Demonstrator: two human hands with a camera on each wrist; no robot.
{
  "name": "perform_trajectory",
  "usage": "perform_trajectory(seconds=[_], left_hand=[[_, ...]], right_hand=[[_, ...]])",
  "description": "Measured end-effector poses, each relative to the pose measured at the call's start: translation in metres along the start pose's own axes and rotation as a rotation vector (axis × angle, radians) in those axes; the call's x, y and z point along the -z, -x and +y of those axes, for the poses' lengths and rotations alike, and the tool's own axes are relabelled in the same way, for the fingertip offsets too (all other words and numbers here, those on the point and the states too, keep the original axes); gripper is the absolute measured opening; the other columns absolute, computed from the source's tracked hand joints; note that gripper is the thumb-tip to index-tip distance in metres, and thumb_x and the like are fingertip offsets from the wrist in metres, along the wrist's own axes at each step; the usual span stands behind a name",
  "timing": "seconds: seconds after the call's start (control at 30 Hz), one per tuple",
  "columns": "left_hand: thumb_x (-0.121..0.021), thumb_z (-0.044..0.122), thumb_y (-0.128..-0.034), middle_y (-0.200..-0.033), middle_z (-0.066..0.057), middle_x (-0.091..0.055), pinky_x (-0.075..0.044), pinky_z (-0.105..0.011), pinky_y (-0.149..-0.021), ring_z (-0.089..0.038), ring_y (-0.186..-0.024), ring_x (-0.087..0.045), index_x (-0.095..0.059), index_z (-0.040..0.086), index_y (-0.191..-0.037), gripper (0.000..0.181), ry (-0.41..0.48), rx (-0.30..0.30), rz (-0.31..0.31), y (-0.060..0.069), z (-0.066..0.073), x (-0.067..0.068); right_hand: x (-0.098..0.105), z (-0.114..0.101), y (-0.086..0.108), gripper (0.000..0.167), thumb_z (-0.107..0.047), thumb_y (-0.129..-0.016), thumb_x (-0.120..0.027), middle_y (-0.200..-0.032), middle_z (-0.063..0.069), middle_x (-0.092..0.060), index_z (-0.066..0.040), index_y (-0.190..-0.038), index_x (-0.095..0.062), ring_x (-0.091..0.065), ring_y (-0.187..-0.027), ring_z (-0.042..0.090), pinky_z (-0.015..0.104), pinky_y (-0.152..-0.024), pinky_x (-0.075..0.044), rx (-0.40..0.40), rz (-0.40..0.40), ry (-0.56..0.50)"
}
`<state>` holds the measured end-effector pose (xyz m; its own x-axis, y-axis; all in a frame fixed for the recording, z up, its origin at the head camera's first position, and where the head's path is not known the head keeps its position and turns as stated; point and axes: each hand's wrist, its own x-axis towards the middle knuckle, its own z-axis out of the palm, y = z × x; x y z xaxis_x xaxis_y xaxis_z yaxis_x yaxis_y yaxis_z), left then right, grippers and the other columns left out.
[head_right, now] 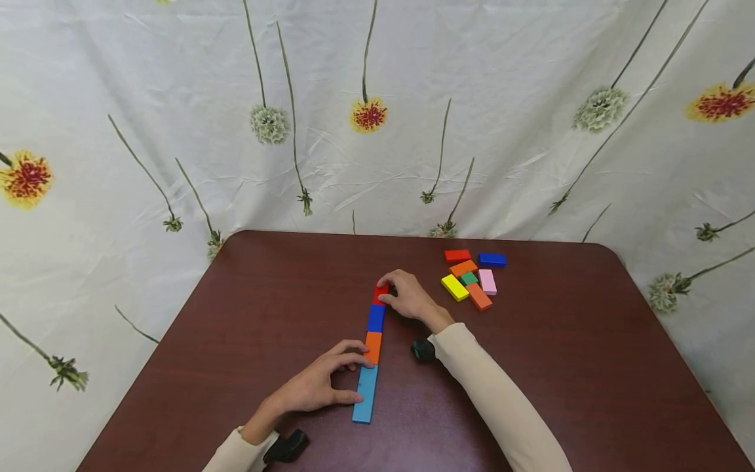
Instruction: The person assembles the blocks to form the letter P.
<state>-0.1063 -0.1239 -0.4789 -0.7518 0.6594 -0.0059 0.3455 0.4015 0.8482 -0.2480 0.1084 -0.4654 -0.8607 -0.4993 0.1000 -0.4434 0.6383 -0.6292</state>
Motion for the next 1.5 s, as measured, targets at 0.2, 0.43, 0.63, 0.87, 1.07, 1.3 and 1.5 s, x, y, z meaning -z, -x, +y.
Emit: perform_trajectory(seconds=[0.2,0.43,0.63,0.87,1.07,1.3,1.5], left_hand=[[-0.079,0.027,-0.089,-0.146,-0.004,-0.043,-0.048,-0.031,-0.103,-0.021,-0.118,-0.055,-0.065,0.015,-0.128,0.043,-0.007,0.009,0.001,0.0,0.001,0.0],[-0.079,0.026,-0.0889,-0.146,-0.004,-0.043,-0.047,-0.031,-0.102,-0.021,-0.117,-0.055,-0.065,0.015,-0.128,0.043,-0.004,0.01,0.0,0.0,0.001,0.001],[-0.079,0.026,-0.0886,-0.146,-0.005,-0.043,-0.048,-0.031,-0.102,-0.021,-0.117,-0.055,-0.065,0.015,-0.128,0.044,-0.002,0.006,0.005,0.0,0.001,0.0],[-0.078,0.028,-0.0891,-0.146,-0.003,-0.042,-0.047,-0.032,-0.103,-0.021,-0.117,-0.055,-0.065,0.017,-0.128,0.043,-0.007,0.02,0.004,0.001,0.002,-0.001],[-0.078,0.029,-0.0895,-0.147,-0.002,-0.042,-0.047,-0.033,-0.103,-0.021,-0.118,-0.055,-0.064,0.019,-0.129,0.043,-0.003,0.036,-0.001,0.001,0.003,-0.001],[-0.078,0.027,-0.0894,-0.146,-0.003,-0.042,-0.047,-0.032,-0.103,-0.021,-0.118,-0.054,-0.064,0.017,-0.129,0.043,-0.003,0.02,0.001,0.002,0.004,-0.001],[-0.078,0.028,-0.0895,-0.147,-0.002,-0.042,-0.047,-0.032,-0.103,-0.021,-0.118,-0.054,-0.064,0.018,-0.129,0.043,-0.01,0.028,0.001,0.002,0.004,-0.001]], right_hand=[[-0.001,0.0,-0.001,0.024,-0.015,-0.097,-0.069,-0.124,0.016,-0.062,-0.004,-0.118,-0.067,-0.059,-0.112,0.031,0.045,-0.1,-0.052,-0.001,-0.007,0.008],[0.002,-0.001,0.0,0.026,-0.017,-0.097,-0.068,-0.125,0.016,-0.06,-0.004,-0.12,-0.066,-0.059,-0.111,0.031,0.045,-0.099,-0.052,0.008,-0.005,0.01],[0.014,0.003,0.006,0.028,-0.018,-0.097,-0.068,-0.125,0.014,-0.061,-0.006,-0.122,-0.066,-0.058,-0.111,0.031,0.047,-0.097,-0.052,0.006,0.025,-0.013],[0.032,0.02,0.017,0.028,-0.016,-0.095,-0.07,-0.126,0.016,-0.063,-0.004,-0.12,-0.067,-0.059,-0.114,0.034,0.05,-0.099,-0.051,-0.003,0.064,-0.004],[0.047,0.039,0.029,0.029,-0.013,-0.093,-0.072,-0.125,0.017,-0.063,-0.003,-0.12,-0.067,-0.058,-0.115,0.037,0.054,-0.1,-0.049,-0.017,0.086,0.006],[0.068,0.053,0.042,0.031,-0.009,-0.091,-0.074,-0.124,0.018,-0.064,-0.001,-0.119,-0.066,-0.057,-0.118,0.038,0.056,-0.105,-0.045,-0.05,0.082,-0.02],[0.078,0.066,0.05,0.031,-0.005,-0.088,-0.076,-0.123,0.018,-0.065,0.0,-0.118,-0.068,-0.056,-0.118,0.039,0.057,-0.103,-0.046,-0.046,0.09,0.026]])
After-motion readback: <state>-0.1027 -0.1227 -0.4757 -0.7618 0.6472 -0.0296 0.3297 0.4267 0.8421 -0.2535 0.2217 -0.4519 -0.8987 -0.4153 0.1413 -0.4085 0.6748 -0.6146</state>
